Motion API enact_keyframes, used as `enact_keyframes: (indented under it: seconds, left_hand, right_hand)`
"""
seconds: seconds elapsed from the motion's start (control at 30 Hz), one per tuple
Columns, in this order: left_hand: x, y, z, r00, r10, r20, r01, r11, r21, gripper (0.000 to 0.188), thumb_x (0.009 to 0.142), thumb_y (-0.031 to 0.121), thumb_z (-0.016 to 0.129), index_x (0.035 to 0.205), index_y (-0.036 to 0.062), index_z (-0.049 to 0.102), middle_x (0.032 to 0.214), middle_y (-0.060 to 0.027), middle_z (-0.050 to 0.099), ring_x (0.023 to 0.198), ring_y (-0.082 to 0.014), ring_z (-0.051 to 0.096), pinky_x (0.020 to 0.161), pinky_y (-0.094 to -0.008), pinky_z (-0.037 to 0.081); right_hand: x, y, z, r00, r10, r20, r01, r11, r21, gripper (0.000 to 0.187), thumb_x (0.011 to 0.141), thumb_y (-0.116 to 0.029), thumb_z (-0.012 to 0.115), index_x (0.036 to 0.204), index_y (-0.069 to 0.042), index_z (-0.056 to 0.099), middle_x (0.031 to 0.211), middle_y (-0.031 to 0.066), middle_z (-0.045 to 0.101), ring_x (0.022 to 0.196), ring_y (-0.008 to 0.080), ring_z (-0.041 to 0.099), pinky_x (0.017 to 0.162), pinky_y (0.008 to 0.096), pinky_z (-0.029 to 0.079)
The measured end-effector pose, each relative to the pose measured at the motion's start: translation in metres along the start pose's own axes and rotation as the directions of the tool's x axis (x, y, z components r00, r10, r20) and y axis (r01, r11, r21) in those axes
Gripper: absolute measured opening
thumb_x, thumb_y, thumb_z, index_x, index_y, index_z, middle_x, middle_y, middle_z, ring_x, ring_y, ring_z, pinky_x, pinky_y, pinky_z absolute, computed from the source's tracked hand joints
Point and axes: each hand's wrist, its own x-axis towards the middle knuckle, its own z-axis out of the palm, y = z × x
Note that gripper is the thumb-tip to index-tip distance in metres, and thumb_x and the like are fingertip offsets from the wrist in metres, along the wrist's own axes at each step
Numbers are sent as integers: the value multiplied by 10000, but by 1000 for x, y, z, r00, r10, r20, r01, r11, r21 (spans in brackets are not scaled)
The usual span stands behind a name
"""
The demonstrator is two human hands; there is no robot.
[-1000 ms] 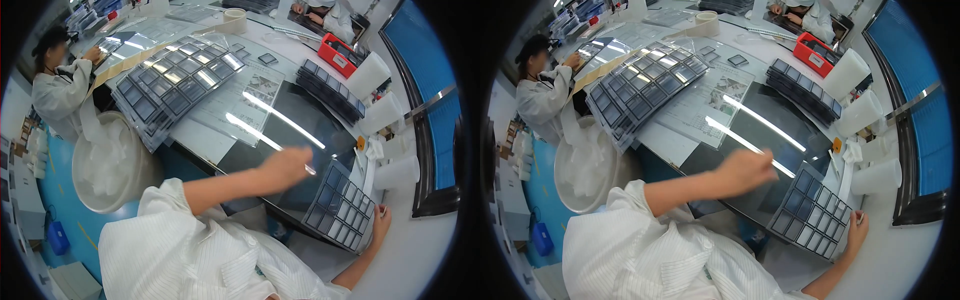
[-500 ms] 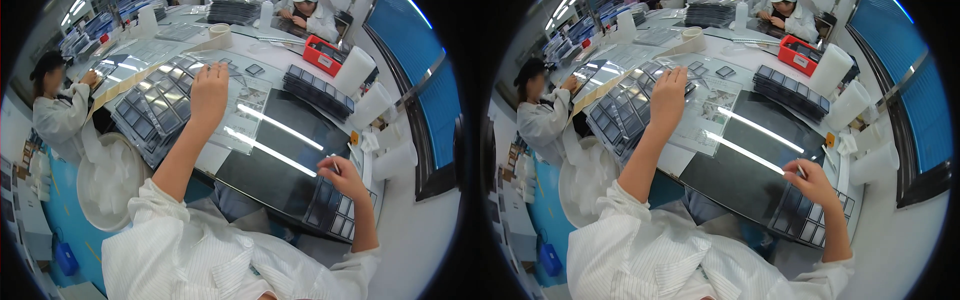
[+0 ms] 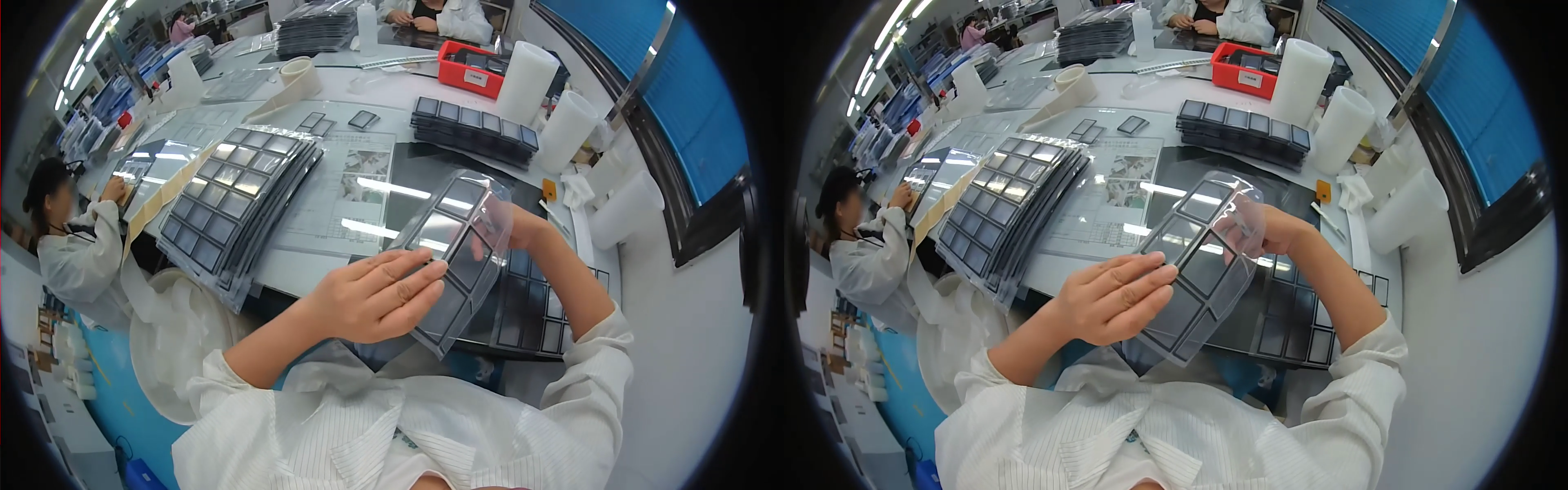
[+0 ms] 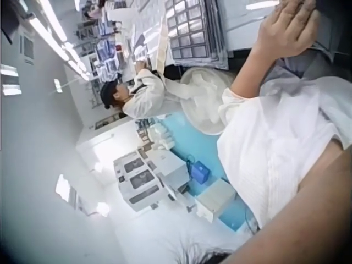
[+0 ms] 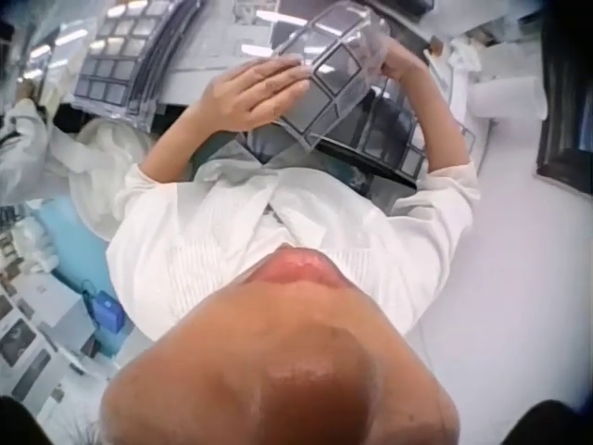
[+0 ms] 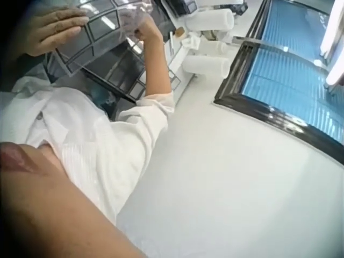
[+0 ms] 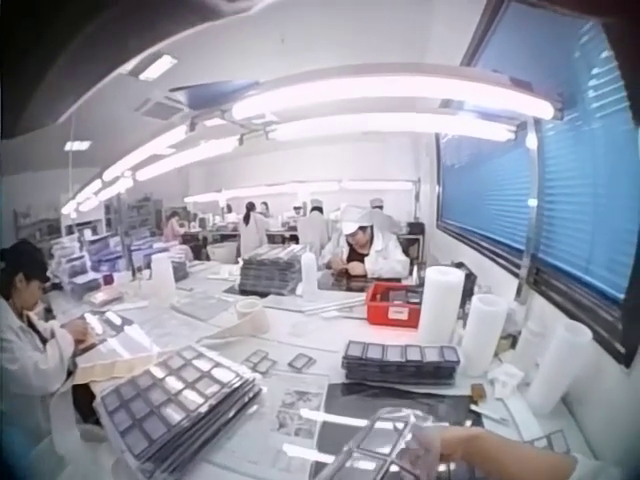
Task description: Inspecting and handling sheets of small electronic components using tweezers at a manufacturing workstation.
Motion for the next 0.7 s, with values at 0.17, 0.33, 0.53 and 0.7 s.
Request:
enact_keyframes:
  seconds: [0.17,0.33,0.53,0.7]
  left_hand:
    - [11,-45,-4,996,35,-79,-25,993,117,206,793,120,643,979,63,578,1039,-94,657,927,-220,655,762,-294,539]
    - [18,-113,-4,987,153,-57,-134,960,247,198,775,160,673,956,111,612,976,-38,653,885,-182,651,700,-257,534]
    - [-21,-111,0,1000,12,24,-20,928,373,236,733,59,625,954,131,662,1009,11,634,1004,-159,593,701,-267,521]
    - [-78,-57,5,933,-274,235,196,931,308,245,736,47,616,970,109,648,1021,-27,631,989,-214,582,747,-340,496]
  right_hand:
    - [11,-18,-20,984,-178,13,152,876,459,826,761,-795,313,785,-29,618,540,7,546,391,83,495,345,184,384]
    - [-8,-43,-19,866,-492,-94,499,834,234,395,898,-441,561,811,-58,608,595,-32,552,427,15,427,366,151,282]
    - [-40,-28,17,951,-254,-174,262,965,21,224,910,-260,587,865,-42,610,636,-22,575,426,-7,350,362,151,240]
    - [-51,23,63,985,114,-131,-90,980,175,271,911,-280,584,944,-14,624,732,40,659,454,-11,371,378,156,242]
